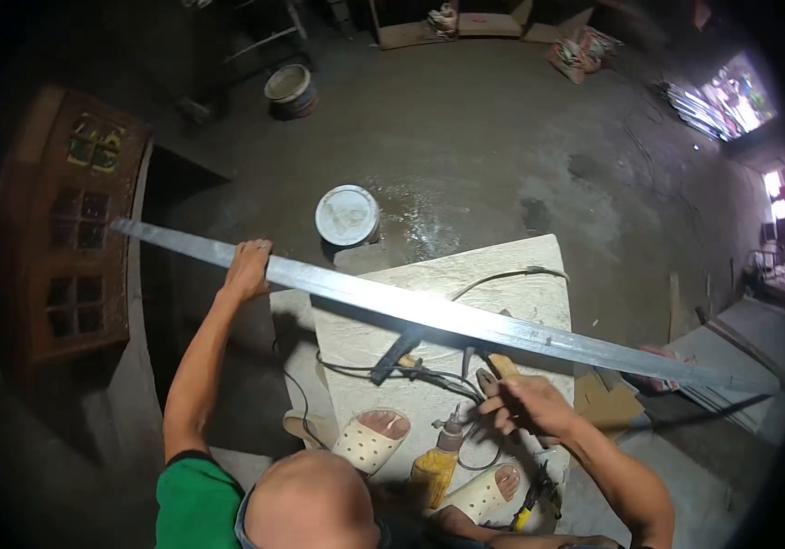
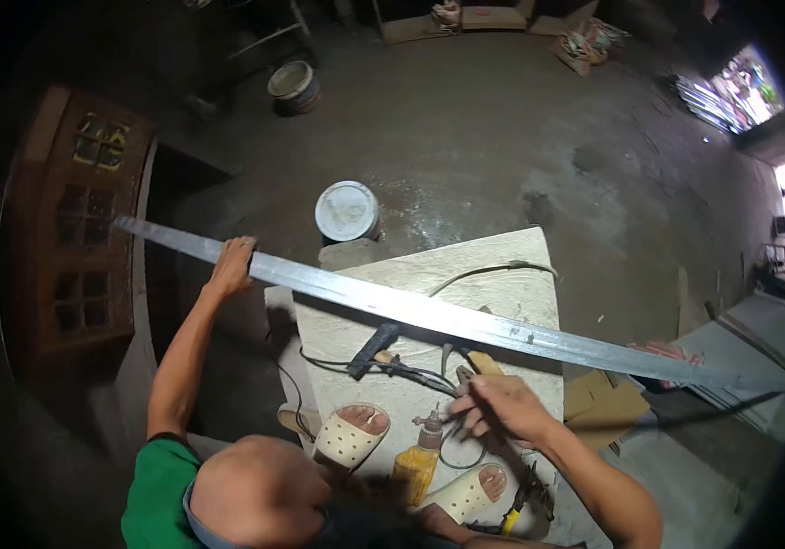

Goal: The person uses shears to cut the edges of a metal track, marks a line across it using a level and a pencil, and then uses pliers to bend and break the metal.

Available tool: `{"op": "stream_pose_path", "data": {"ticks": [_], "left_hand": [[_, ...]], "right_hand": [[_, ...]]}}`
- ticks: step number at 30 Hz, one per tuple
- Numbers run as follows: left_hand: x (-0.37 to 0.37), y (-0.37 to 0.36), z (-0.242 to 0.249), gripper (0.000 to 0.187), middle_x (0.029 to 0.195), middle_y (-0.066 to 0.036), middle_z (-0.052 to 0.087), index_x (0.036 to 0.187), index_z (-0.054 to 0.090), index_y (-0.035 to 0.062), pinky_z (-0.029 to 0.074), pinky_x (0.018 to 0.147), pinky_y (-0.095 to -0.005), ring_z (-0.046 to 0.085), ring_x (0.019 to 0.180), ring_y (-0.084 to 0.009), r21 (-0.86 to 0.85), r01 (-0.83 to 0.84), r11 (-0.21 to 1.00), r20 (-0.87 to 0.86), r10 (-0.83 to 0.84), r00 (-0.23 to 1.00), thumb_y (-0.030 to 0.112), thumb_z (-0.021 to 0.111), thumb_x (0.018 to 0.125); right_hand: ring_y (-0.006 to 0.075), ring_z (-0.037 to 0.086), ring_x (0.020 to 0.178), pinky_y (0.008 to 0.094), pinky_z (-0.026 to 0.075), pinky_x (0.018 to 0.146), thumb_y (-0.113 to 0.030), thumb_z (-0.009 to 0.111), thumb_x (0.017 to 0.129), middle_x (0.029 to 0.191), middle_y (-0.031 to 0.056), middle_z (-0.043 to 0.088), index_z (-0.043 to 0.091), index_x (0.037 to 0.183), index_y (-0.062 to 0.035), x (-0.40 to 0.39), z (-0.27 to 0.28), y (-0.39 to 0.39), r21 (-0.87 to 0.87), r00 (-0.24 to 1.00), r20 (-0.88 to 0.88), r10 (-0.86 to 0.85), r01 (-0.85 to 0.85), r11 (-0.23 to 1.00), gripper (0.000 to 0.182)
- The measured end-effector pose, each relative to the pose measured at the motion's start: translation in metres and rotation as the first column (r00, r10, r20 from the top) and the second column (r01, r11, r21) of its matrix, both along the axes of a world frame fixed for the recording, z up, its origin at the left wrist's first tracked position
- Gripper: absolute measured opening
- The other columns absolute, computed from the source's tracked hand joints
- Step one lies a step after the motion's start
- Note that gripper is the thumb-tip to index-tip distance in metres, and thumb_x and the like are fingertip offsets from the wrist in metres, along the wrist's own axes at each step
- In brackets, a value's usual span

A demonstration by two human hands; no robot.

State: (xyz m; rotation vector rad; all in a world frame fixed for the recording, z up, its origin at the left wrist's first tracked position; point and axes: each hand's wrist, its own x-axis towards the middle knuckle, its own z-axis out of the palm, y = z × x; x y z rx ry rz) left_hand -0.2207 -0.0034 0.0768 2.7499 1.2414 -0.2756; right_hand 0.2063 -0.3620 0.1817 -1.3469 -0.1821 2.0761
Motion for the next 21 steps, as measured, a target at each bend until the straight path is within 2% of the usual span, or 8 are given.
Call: {"op": "stream_pose_path", "data": {"ticks": [2,4,6,8,11,15,19,21], "left_hand": [[0.009,0.001,0.008,0.069,0.120,-0.018,0.056,0.118,0.054,0.0009,0.035,0.103,-0.0480,0.049,0.119,-0.0339,-0.160,0.019,0.987,-0.162,-0.045,0.986,0.018,0.080,0.056],[0.020,0.001,0.005,0.069,0.121,-0.017,0.056,0.120,0.054,0.0011,0.034,0.103,-0.0501,0.050,0.119,-0.0325,-0.241,0.101,0.965,-0.214,-0.154,0.965,0.021,0.079,0.058],[0.034,-0.003,0.003,0.064,0.122,-0.017,0.056,0.118,0.055,0.0014,0.035,0.101,-0.0488,0.050,0.119,-0.0322,-0.144,0.168,0.975,-0.219,-0.197,0.956,0.017,0.076,0.060],[0.040,-0.004,0.006,0.058,0.117,-0.016,0.058,0.116,0.056,0.0018,0.038,0.099,-0.0461,0.052,0.116,-0.0317,-0.099,0.048,0.994,-0.116,-0.059,0.992,0.012,0.073,0.062],[0.060,-0.002,0.015,0.055,0.113,-0.015,0.058,0.115,0.056,0.0025,0.040,0.096,-0.0433,0.053,0.112,-0.0310,-0.028,-0.021,0.999,-0.094,0.018,0.995,0.009,0.070,0.063],[0.064,-0.006,-0.012,0.048,0.111,-0.013,0.058,0.112,0.056,0.0028,0.040,0.094,-0.0421,0.054,0.109,-0.0297,0.020,0.010,1.000,-0.146,-0.007,0.989,0.007,0.069,0.066],[0.068,-0.009,-0.010,0.054,0.110,-0.014,0.057,0.116,0.054,0.0037,0.038,0.098,-0.0453,0.053,0.110,-0.0317,0.029,-0.009,1.000,-0.110,0.012,0.994,0.006,0.068,0.065],[0.075,-0.013,0.003,0.064,0.118,-0.014,0.055,0.124,0.051,0.0046,0.035,0.102,-0.0484,0.050,0.117,-0.0310,-0.063,-0.041,0.997,-0.231,0.026,0.973,0.008,0.073,0.064]], "right_hand": [[0.0151,0.064,0.069,0.0268,0.055,0.058,-0.031,0.047,0.101,0.098,0.0174,0.069,0.056,0.109,0.0030,0.016,-0.009,-0.010,0.043,0.998,0.052,-0.042,0.040,0.998,0.036],[0.0157,0.065,0.068,0.0276,0.055,0.059,-0.031,0.047,0.101,0.097,0.0177,0.069,0.056,0.108,0.0030,0.025,-0.004,-0.017,0.047,0.996,0.069,-0.052,0.049,0.998,0.036],[0.0166,0.064,0.068,0.0292,0.055,0.059,-0.032,0.048,0.101,0.094,0.0173,0.069,0.057,0.107,0.0031,0.030,-0.004,-0.022,0.050,0.991,0.107,-0.083,0.078,0.996,0.037],[0.0169,0.064,0.068,0.0300,0.055,0.059,-0.033,0.048,0.100,0.092,0.0167,0.069,0.057,0.106,0.0031,0.031,-0.009,-0.031,0.080,0.991,0.111,-0.068,0.060,0.995,0.037],[0.0172,0.064,0.066,0.0304,0.055,0.059,-0.032,0.050,0.100,0.091,0.0173,0.069,0.058,0.105,0.0035,0.035,-0.011,-0.040,0.088,0.988,0.131,-0.081,0.070,0.994,0.037],[0.0174,0.064,0.066,0.0302,0.055,0.058,-0.031,0.049,0.100,0.091,0.0183,0.068,0.058,0.105,0.0040,0.038,-0.015,-0.045,0.079,0.989,0.124,-0.085,0.076,0.994,0.037],[0.0177,0.064,0.065,0.0298,0.054,0.057,-0.030,0.050,0.100,0.089,0.0183,0.068,0.058,0.105,0.0044,0.044,-0.009,-0.051,0.124,0.984,0.139,-0.111,0.094,0.988,0.036],[0.0178,0.064,0.065,0.0296,0.054,0.057,-0.030,0.050,0.100,0.089,0.0183,0.068,0.058,0.105,0.0044,0.048,-0.009,-0.055,0.134,0.982,0.139,-0.125,0.107,0.985,0.036]]}}
